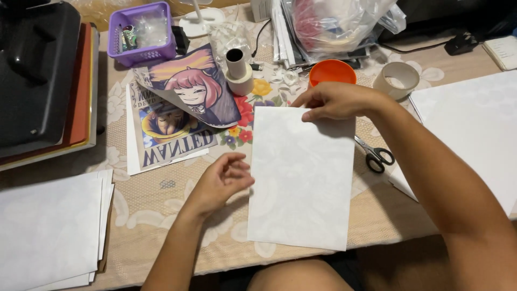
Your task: The person is aligning a white sheet of paper over a printed design and securing it with small pieces of heat-resistant tape.
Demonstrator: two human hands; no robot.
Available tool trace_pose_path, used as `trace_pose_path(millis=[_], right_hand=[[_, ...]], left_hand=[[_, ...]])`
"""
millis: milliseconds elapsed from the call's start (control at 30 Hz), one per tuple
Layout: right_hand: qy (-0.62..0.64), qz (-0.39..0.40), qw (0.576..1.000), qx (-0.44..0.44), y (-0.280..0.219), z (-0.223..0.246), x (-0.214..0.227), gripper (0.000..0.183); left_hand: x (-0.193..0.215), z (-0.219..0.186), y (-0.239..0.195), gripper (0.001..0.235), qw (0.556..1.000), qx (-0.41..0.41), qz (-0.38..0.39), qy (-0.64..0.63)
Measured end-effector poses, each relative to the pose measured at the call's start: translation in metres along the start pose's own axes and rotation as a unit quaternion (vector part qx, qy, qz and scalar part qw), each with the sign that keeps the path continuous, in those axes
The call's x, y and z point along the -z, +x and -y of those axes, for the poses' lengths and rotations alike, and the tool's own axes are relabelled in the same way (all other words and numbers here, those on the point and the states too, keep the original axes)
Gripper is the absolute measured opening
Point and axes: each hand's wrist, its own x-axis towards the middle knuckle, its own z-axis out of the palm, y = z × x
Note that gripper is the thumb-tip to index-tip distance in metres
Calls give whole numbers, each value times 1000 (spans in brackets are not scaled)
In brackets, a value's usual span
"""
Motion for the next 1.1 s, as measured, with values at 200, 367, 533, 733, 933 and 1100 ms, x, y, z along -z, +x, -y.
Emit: trace_pose_path(millis=[200, 367, 533, 733, 933, 1100], right_hand=[[-9, 14, 999, 35, 46, -10, -9, 45], [-104, -158, 981, 46, 43, -43, 9, 36], [-196, -299, 934, 27, 25, -81, 33, 10], [-288, -99, 936, -175, 64, -101, 32, 38], [-472, 96, 827, -290, 139, -148, 24, 53], [-418, -34, 878, -229, 162, -244, 17, 37]], left_hand=[[-32, -6, 65, 53, 984, -22, -76, -158], [-36, -5, 79, 35, 983, -43, -109, -142], [-40, -8, 75, 47, 974, 60, -161, -149], [-33, 4, 77, 66, 990, 18, -142, 4], [-31, -12, 60, 87, 988, 7, -144, 60], [-24, -6, 61, 89, 985, 13, -159, 70]])
